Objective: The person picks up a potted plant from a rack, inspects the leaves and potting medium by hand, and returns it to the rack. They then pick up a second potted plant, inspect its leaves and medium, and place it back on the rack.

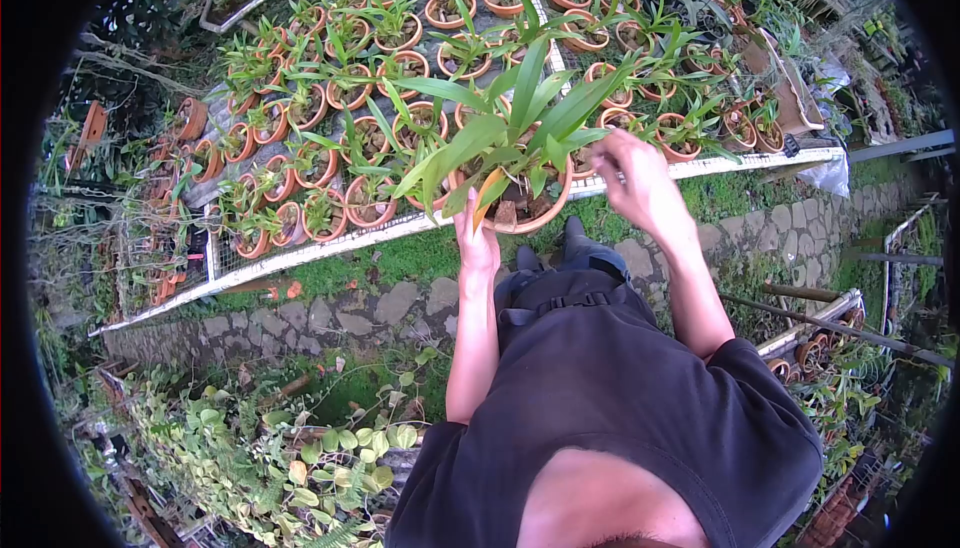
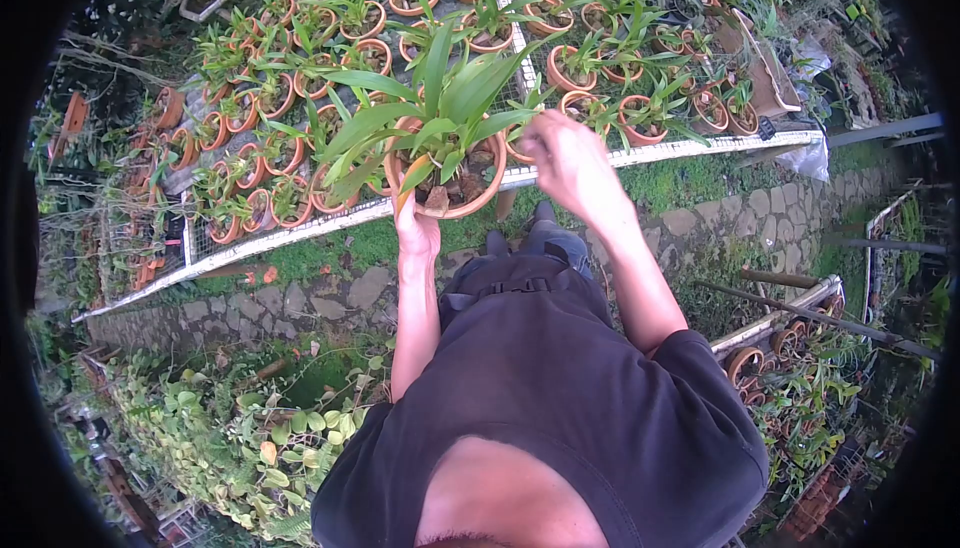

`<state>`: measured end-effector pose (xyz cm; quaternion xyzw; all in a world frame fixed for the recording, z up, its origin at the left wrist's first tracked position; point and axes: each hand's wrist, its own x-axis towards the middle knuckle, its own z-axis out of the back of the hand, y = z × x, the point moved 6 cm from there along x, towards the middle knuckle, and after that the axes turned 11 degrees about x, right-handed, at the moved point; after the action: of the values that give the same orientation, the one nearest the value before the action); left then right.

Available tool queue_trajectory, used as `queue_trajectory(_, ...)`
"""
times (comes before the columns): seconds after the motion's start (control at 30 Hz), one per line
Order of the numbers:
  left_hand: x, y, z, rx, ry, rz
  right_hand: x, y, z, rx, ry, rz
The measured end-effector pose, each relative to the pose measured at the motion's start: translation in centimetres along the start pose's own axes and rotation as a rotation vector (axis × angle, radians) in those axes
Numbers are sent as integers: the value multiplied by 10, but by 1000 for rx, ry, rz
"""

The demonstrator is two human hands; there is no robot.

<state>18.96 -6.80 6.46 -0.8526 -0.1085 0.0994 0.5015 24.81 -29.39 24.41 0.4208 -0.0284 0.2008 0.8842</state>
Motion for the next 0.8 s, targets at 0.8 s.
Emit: queue_trajectory(0.8, -14, -28, -39, 316, -11, -102, 0, -30, -66, -114, 153, 64)
